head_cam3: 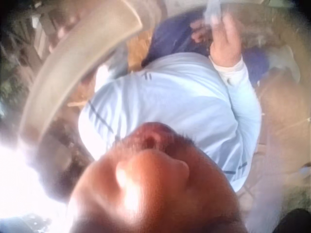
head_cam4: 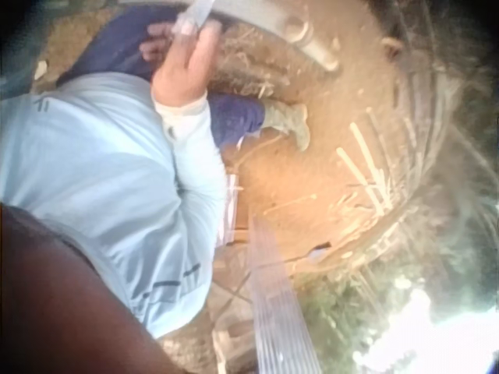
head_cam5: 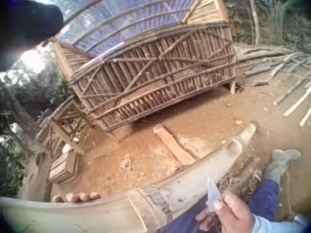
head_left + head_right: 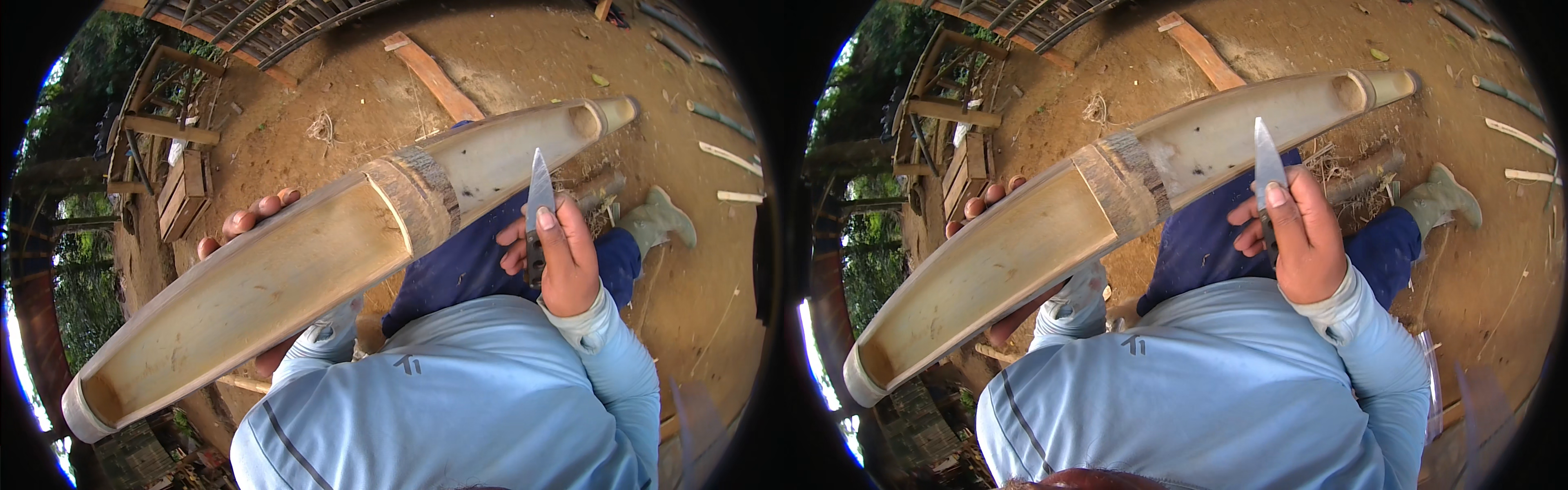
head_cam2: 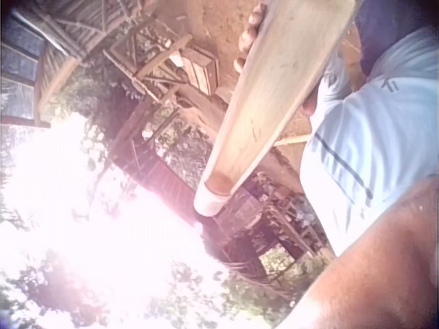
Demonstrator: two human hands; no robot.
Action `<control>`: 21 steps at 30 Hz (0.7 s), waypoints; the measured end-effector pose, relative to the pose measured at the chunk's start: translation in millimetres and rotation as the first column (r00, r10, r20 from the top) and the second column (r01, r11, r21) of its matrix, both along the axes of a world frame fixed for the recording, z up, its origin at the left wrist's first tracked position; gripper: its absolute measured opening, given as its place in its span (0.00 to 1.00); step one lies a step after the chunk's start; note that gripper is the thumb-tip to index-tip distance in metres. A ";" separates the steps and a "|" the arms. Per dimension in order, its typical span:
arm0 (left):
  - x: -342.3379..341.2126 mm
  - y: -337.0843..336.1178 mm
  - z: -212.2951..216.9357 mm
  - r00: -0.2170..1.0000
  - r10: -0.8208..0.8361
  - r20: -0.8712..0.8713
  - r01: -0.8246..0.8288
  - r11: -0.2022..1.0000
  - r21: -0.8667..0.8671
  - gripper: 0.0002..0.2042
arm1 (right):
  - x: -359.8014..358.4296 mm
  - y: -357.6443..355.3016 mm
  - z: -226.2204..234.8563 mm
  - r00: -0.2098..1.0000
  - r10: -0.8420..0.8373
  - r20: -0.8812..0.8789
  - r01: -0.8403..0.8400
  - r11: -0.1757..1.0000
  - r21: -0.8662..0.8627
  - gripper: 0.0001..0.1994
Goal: The person carves a long bamboo tube using a knife, repeatedly scraping and smoothing the interior surface. The person rotates the bamboo and adjusts grip to access different sections while seated on the ground.
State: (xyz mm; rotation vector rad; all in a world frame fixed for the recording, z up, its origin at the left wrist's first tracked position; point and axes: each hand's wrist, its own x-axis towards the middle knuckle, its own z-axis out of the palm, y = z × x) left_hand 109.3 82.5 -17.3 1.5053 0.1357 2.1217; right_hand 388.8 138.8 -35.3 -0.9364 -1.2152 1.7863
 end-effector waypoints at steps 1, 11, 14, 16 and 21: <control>-0.3 0.1 -0.9 1.000 -0.001 0.004 0.001 1.000 -0.002 0.56 | -1.1 -2.2 8.4 0.999 0.030 0.019 -0.030 1.000 -0.001 0.15; -0.9 -3.2 -4.2 1.000 -0.012 0.001 0.012 0.999 -0.046 0.54 | -23.9 -14.0 51.5 0.955 0.270 0.125 -0.274 0.961 0.017 0.13; -0.7 -4.0 -7.9 1.000 -0.015 0.006 0.015 0.998 -0.053 0.53 | -27.7 -13.6 55.3 0.943 0.281 0.176 -0.295 0.954 0.056 0.14; -0.9 -4.4 -9.2 1.000 -0.014 0.007 0.015 0.998 -0.059 0.53 | -30.0 -12.7 56.5 0.934 0.290 0.209 -0.309 0.948 0.068 0.14; -3.0 -6.7 -9.6 1.000 -0.003 0.006 0.003 0.997 -0.078 0.51 | -34.5 -9.3 62.0 0.925 0.278 0.258 -0.303 0.951 0.062 0.15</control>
